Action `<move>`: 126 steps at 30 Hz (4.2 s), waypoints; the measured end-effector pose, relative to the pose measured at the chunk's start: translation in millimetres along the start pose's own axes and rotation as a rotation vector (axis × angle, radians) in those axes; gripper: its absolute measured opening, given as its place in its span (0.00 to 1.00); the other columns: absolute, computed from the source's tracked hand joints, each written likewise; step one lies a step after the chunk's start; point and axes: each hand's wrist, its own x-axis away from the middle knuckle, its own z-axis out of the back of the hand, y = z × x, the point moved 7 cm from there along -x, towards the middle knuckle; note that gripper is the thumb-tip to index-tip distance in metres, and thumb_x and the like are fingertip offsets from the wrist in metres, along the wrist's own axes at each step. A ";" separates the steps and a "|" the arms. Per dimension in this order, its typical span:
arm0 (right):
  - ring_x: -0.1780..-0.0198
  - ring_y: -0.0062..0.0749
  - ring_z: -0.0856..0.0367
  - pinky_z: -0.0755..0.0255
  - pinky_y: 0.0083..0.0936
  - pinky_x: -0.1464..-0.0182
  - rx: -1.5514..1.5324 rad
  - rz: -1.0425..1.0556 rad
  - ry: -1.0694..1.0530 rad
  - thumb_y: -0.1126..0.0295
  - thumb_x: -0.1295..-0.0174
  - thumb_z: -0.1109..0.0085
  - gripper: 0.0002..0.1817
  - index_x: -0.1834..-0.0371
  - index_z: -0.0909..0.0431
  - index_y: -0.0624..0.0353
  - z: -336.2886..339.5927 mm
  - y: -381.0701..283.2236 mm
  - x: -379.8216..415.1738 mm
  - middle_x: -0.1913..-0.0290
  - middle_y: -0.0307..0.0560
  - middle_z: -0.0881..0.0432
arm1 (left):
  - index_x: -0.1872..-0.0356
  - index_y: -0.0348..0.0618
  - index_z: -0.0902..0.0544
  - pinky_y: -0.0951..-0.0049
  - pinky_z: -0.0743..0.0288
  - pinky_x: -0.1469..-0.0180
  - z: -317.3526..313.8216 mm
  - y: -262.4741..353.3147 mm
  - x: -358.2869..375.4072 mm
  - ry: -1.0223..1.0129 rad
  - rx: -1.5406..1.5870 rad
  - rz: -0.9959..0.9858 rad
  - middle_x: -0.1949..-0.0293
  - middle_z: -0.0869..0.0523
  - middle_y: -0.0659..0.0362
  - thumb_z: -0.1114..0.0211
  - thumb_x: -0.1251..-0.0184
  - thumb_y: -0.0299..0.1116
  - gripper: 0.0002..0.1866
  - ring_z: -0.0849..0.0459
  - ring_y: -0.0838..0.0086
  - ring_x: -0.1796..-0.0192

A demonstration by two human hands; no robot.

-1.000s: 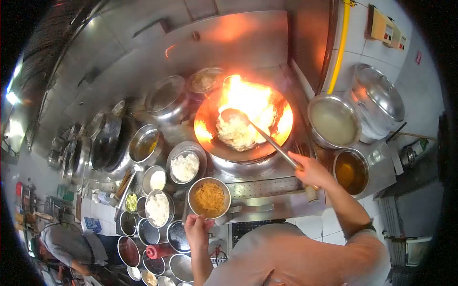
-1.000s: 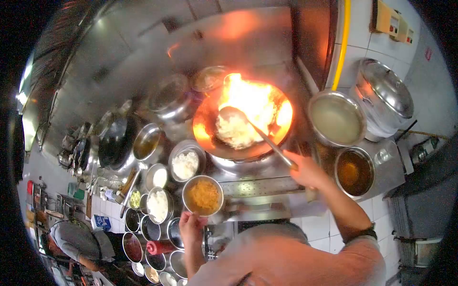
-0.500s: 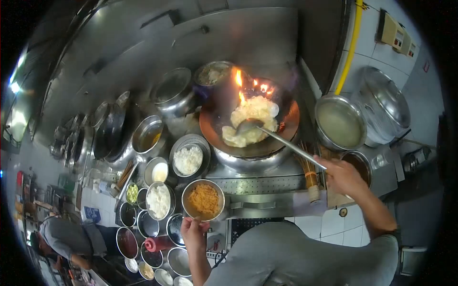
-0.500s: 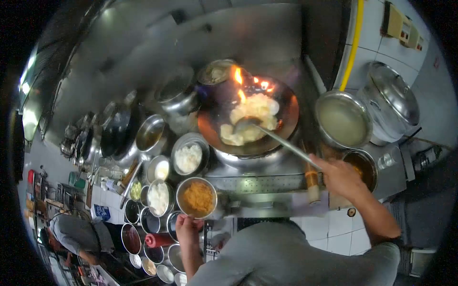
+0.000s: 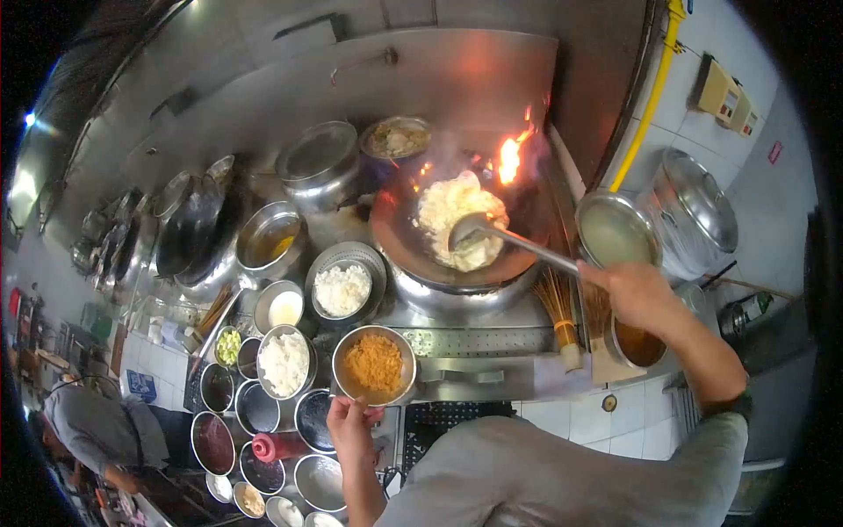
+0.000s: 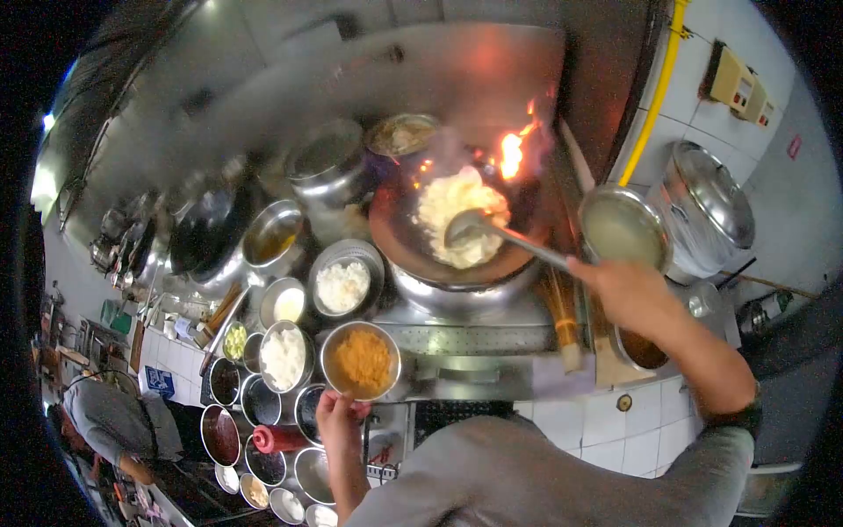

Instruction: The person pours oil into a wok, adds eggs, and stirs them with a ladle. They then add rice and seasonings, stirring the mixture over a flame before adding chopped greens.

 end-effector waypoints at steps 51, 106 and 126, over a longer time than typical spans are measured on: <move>0.55 0.58 0.16 0.23 0.49 0.52 -0.043 -0.039 0.024 0.79 0.41 0.48 0.35 0.28 0.29 0.37 -6.4 31.8 -26.9 0.58 0.64 0.16 | 0.67 0.44 0.26 0.72 0.16 0.66 0.0 -2.8 0.6 -0.019 -0.032 0.006 0.75 0.21 0.62 0.38 0.30 0.25 0.06 0.16 0.74 0.73; 0.60 0.56 0.18 0.24 0.46 0.55 -0.518 -0.006 0.340 0.80 0.48 0.41 0.34 0.33 0.24 0.47 -52.4 184.6 17.4 0.61 0.56 0.18 | 0.63 0.32 0.19 0.56 0.21 0.61 -330.5 99.3 -169.7 0.115 -1.139 -1.177 0.67 0.14 0.42 0.42 0.39 0.24 0.07 0.15 0.46 0.65; 0.55 0.61 0.20 0.26 0.47 0.51 -0.495 -0.001 0.290 0.82 0.43 0.45 0.34 0.30 0.27 0.49 -70.1 162.0 1.4 0.54 0.61 0.19 | 0.63 0.36 0.15 0.52 0.22 0.56 -304.5 37.8 -209.3 0.155 -1.029 -0.834 0.65 0.13 0.42 0.40 0.40 0.24 0.08 0.14 0.47 0.60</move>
